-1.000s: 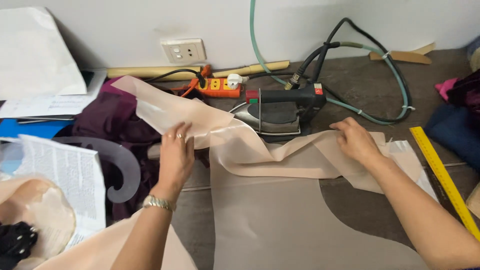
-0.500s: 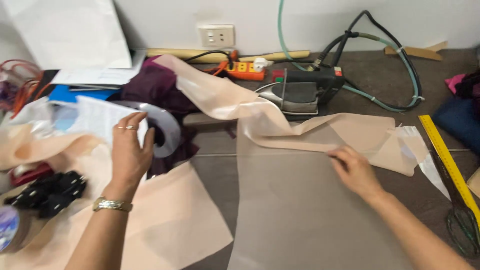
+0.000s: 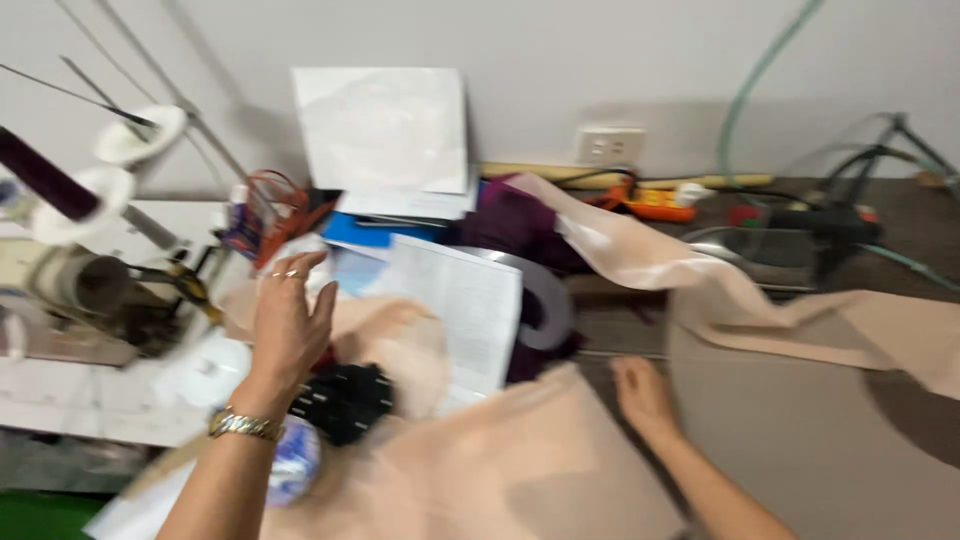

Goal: Preparing and marking fabric pieces on a cutting table for garment assembly

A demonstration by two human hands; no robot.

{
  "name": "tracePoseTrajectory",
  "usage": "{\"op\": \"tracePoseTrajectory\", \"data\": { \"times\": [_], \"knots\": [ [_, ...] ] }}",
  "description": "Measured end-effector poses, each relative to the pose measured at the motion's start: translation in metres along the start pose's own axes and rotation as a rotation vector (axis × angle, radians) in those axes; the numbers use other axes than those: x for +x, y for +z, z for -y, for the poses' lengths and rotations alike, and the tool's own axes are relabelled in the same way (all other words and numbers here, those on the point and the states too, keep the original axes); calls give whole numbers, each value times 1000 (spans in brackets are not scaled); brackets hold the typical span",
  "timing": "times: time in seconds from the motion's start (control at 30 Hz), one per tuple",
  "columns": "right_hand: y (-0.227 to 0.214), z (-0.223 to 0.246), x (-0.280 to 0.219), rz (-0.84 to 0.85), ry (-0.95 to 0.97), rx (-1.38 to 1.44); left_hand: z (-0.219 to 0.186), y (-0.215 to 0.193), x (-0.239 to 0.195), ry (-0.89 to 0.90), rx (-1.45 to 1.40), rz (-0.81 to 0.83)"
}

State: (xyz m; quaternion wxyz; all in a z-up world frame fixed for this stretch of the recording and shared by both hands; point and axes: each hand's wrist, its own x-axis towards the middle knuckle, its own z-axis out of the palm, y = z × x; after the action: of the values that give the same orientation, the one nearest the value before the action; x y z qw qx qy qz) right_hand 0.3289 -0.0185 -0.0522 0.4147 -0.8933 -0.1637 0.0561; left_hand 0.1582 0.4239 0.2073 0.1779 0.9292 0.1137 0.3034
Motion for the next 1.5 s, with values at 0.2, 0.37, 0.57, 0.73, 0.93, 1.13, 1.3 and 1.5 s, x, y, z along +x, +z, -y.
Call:
{"op": "tracePoseTrajectory", "data": {
  "times": [0.2,0.37,0.57,0.73,0.93,1.13,1.3,1.5],
  "knots": [
    [32,-15,0,-349,-32,-322,95,-16,101,94,34,95],
    [25,7,-6,-246,152,-339,161,34,193,-154,-234,44],
    [29,17,-5,-267,253,-375,268,130,295,69,-109,-91],
    [27,32,-5,-248,272,-359,227,124,338,88,54,34],
    [24,43,-4,-247,295,-318,277,162,378,79,-21,-215],
    [30,23,-7,-260,327,-346,284,167,381,-278,-375,-206],
    [32,48,-2,-324,380,-329,298,173,379,-204,-344,-261],
    [32,18,-7,-289,406,-321,277,162,358,-103,-173,-45]
  ]
}}
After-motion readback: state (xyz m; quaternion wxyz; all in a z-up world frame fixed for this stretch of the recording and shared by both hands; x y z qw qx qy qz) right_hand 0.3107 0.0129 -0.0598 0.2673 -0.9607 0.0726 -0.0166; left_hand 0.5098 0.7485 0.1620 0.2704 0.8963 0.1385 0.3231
